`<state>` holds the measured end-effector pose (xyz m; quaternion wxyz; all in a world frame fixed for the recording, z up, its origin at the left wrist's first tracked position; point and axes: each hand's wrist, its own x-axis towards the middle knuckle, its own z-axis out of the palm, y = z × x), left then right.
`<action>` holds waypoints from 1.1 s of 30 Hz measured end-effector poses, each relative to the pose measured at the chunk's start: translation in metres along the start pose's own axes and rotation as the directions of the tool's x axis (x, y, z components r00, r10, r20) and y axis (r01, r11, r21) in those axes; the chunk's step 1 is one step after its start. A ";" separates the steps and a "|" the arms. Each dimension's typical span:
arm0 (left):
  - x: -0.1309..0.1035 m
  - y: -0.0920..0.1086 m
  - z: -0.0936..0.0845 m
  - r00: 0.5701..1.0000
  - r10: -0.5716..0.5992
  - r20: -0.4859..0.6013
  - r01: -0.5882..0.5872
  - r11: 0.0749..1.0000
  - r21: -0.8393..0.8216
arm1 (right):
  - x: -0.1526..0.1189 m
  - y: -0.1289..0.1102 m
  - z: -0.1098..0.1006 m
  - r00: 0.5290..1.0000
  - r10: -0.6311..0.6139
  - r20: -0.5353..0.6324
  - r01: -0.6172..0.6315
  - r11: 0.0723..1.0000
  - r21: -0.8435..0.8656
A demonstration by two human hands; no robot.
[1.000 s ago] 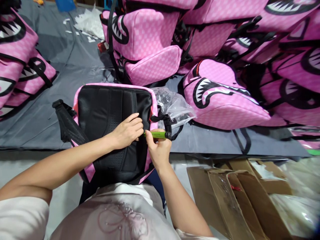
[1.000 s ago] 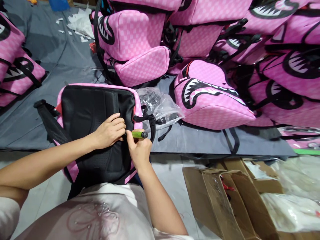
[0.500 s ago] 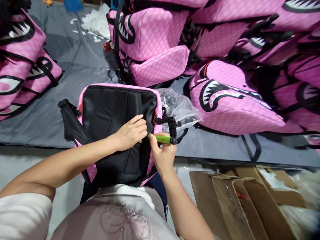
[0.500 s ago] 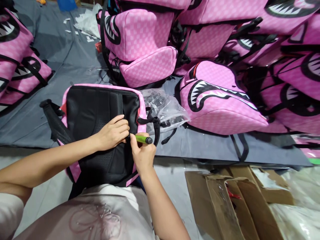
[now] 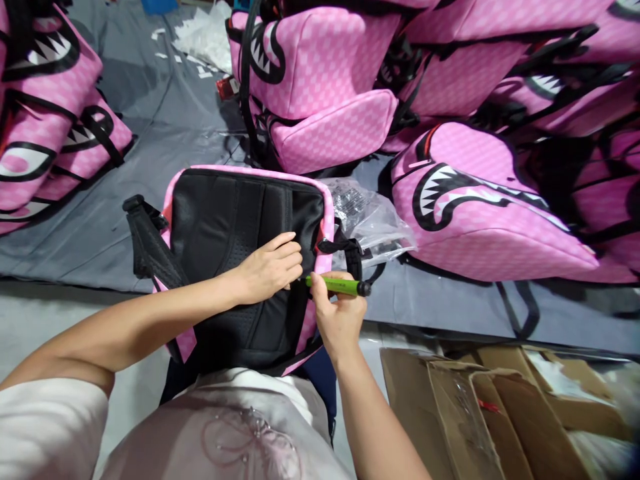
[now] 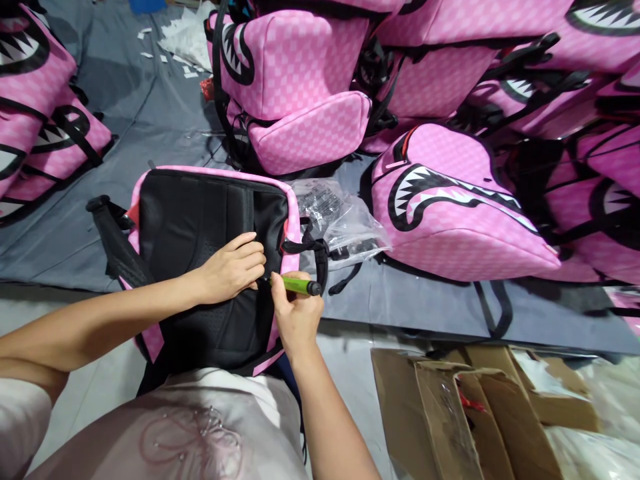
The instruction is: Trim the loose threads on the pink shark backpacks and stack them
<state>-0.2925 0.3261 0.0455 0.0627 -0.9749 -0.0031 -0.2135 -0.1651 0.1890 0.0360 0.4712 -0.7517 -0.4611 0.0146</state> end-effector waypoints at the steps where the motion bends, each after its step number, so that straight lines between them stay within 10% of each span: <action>1: 0.000 0.000 0.000 1.000 -0.002 -0.001 0.002 1.000 -0.010 | 0.001 0.000 0.000 1.000 0.004 -0.003 -0.004 1.000 -0.004; 20: 0.025 -0.018 -0.009 0.966 0.058 0.253 -0.035 0.995 -0.095 | -0.007 0.021 -0.001 0.981 0.192 0.022 -0.194 0.970 0.145; 33: 0.005 -0.053 -0.025 0.948 0.208 0.241 -0.222 0.975 0.030 | -0.038 -0.021 0.010 1.000 0.000 0.009 -0.001 0.999 0.051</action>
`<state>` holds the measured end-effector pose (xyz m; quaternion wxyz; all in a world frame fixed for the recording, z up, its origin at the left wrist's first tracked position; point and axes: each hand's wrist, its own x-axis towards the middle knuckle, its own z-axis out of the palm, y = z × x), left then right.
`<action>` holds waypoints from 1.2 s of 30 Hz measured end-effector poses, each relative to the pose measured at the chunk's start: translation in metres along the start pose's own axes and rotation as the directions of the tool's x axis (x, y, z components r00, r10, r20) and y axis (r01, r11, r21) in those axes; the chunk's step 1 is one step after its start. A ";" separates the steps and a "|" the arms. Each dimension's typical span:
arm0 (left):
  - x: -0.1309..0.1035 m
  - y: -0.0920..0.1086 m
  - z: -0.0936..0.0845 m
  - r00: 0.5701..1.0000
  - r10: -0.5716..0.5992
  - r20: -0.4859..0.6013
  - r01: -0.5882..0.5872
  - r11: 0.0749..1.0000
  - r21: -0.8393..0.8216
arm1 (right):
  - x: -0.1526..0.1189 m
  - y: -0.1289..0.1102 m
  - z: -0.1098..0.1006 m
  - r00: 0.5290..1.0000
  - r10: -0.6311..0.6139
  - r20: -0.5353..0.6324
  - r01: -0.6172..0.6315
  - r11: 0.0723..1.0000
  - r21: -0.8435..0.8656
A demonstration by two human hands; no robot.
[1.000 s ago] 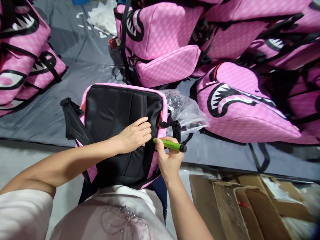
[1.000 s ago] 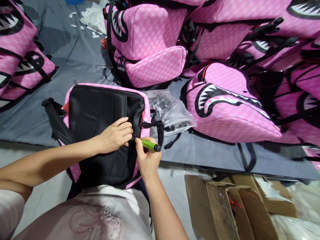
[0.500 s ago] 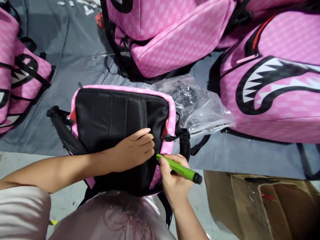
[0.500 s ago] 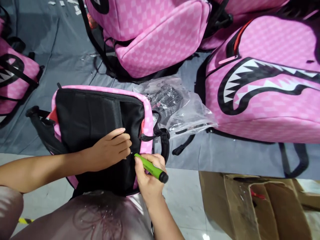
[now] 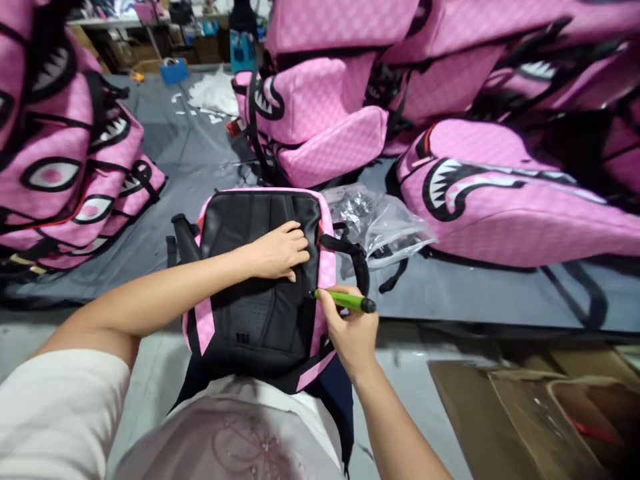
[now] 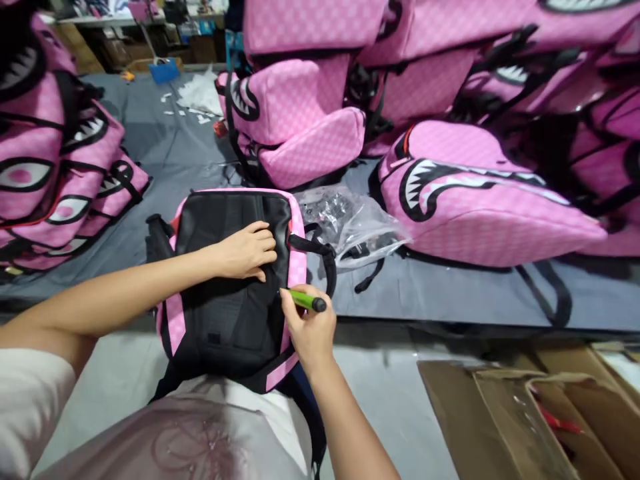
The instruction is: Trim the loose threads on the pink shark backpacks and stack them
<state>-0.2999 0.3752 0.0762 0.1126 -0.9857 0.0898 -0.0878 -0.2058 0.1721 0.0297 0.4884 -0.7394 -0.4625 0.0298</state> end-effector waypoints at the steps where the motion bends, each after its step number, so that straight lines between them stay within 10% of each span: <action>1: -0.002 -0.002 -0.004 1.000 -0.005 0.002 0.005 1.000 0.015 | -0.005 -0.005 -0.003 1.000 -0.016 -0.018 0.016 1.000 -0.004; 12: -0.027 0.065 -0.151 0.921 -0.384 -0.068 0.387 0.921 0.052 | 0.006 -0.062 -0.064 0.818 -0.565 -0.110 0.575 0.806 0.136; 22: -0.065 0.045 -0.058 0.840 -0.535 0.088 0.538 0.843 -0.016 | -0.003 0.005 -0.031 0.750 -0.657 0.071 0.661 0.745 -0.093; 28: -0.079 0.040 -0.071 0.883 -0.463 -0.075 0.449 0.880 -0.153 | 0.009 -0.012 0.010 0.698 -0.715 -0.034 0.712 0.698 -0.077; 31: -0.074 0.026 -0.080 0.810 -0.536 -0.238 0.520 0.844 -0.132 | 0.021 -0.023 0.035 0.701 -0.706 -0.097 0.697 0.708 -0.115; 36: -0.045 -0.001 -0.080 0.849 -0.527 0.040 0.529 0.844 -0.088 | 0.029 -0.026 0.053 0.748 -0.651 -0.128 0.636 0.758 -0.141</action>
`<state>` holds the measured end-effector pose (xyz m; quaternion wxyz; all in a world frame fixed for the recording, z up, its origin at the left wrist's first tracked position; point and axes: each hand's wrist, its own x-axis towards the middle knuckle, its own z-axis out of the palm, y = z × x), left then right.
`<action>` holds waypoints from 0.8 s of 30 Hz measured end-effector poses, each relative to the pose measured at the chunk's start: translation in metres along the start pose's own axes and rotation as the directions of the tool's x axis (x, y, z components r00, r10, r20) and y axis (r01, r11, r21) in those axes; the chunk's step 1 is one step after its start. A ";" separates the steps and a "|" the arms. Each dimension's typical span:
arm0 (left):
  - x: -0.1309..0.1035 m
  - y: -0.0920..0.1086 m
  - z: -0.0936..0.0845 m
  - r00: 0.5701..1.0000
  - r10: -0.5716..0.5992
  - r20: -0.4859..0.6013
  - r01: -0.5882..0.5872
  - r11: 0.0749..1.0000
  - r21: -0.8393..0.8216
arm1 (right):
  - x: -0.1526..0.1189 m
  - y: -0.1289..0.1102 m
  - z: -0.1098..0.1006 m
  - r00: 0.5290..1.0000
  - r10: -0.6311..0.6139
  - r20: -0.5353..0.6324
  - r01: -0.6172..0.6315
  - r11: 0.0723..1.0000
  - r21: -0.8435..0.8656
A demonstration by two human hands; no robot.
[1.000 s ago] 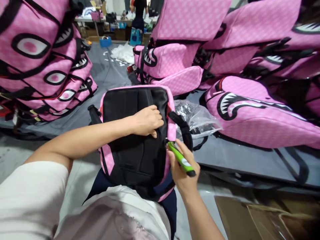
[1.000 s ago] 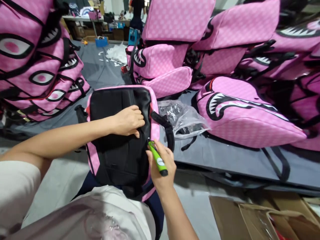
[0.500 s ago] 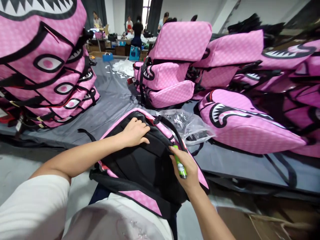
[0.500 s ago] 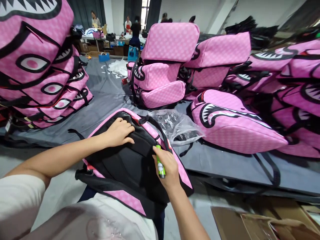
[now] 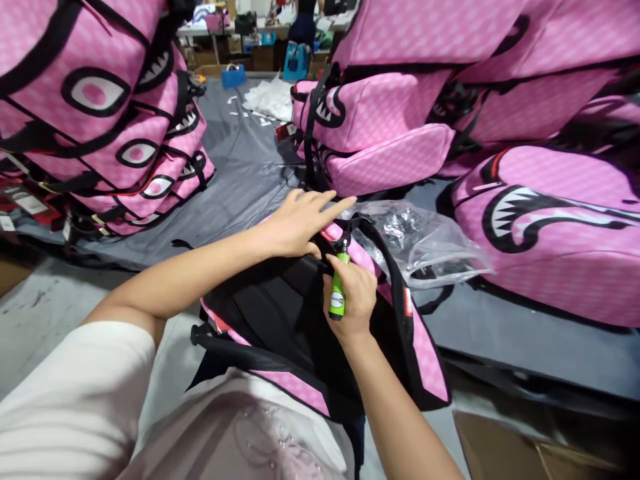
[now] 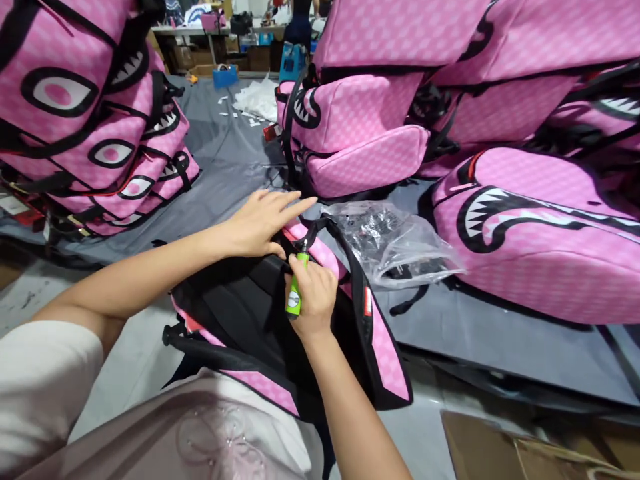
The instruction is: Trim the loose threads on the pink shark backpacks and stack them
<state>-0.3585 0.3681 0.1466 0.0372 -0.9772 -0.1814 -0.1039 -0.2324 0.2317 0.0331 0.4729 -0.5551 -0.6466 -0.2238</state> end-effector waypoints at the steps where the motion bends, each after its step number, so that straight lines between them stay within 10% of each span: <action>1: 0.007 0.000 0.002 0.998 0.002 0.060 -0.003 1.000 0.012 | -0.001 -0.002 0.000 1.000 0.011 0.003 -0.011 1.000 0.019; 8: 0.037 -0.001 0.032 0.963 -0.080 0.258 0.066 0.996 0.062 | -0.030 -0.033 -0.016 0.991 0.118 0.054 -0.127 0.974 0.190; 24: 0.011 0.017 0.045 0.976 0.054 0.212 -0.106 0.965 0.239 | -0.049 -0.020 -0.013 0.974 0.226 0.020 -0.224 0.942 0.251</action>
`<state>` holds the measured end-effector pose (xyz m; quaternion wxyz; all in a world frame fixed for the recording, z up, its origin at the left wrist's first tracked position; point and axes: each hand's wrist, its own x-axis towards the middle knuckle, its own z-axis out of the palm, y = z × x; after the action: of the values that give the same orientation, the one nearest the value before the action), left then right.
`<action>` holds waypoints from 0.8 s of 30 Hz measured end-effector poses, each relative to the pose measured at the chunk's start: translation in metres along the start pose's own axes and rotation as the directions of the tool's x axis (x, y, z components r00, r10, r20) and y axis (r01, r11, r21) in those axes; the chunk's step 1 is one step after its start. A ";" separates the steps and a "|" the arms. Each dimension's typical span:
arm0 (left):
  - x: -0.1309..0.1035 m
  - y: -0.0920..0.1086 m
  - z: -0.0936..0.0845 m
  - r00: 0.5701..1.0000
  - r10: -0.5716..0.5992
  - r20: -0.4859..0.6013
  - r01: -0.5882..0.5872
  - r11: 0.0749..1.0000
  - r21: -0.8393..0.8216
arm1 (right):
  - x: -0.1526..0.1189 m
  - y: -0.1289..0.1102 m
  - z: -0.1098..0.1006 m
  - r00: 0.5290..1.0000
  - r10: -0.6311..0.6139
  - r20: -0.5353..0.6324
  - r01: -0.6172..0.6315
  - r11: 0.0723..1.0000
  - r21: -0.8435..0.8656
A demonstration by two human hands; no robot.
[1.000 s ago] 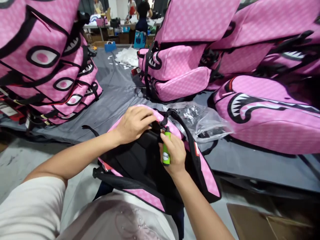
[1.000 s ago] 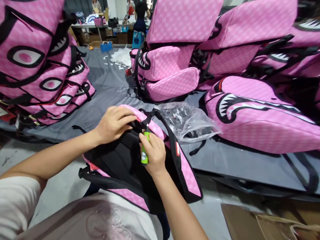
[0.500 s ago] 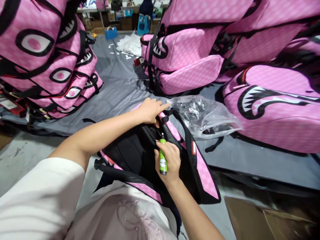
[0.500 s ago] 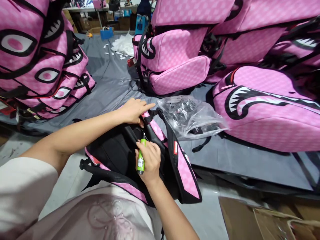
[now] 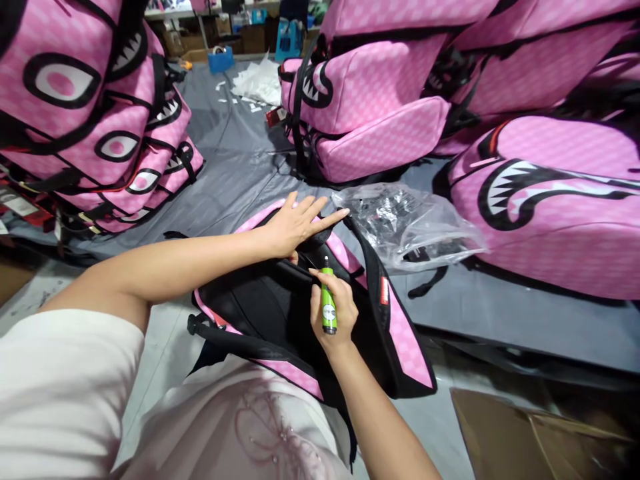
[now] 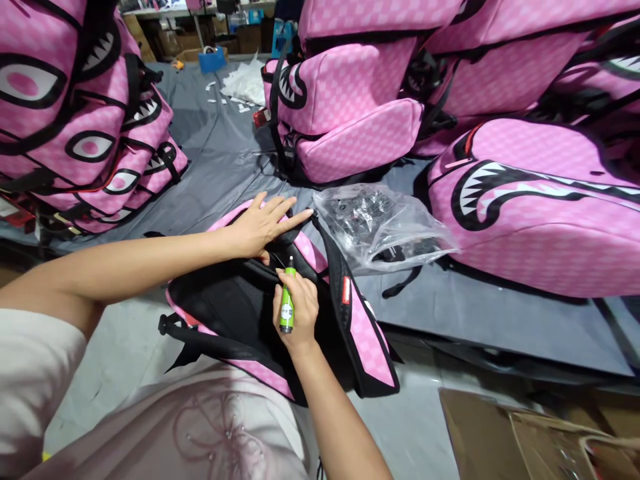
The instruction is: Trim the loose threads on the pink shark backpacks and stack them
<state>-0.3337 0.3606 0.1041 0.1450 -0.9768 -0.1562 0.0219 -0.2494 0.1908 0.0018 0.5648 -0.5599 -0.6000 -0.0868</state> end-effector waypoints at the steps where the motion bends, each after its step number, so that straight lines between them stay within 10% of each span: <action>1: 0.001 0.000 0.000 1.000 -0.004 -0.001 0.004 1.000 -0.005 | -0.001 0.000 0.001 1.000 0.005 0.008 -0.005 1.000 -0.004; 11: 0.003 0.000 0.003 0.999 -0.025 -0.033 0.023 0.997 -0.080 | 0.039 0.022 -0.014 0.999 0.041 0.035 -0.026 0.931 -0.364; 15: 0.003 0.002 0.005 0.996 -0.076 -0.047 0.071 0.994 -0.088 | 0.073 0.031 -0.001 0.920 0.268 0.287 -0.066 0.827 -0.558; 24: 0.008 0.006 0.013 0.989 -0.141 -0.033 0.139 0.988 -0.073 | 0.079 0.032 0.019 0.826 0.396 0.401 0.009 0.702 -0.712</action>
<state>-0.3258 0.3610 0.0900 0.1144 -0.9682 -0.2223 -0.0123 -0.2151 0.2617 0.0399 0.1360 -0.7919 -0.5894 -0.0834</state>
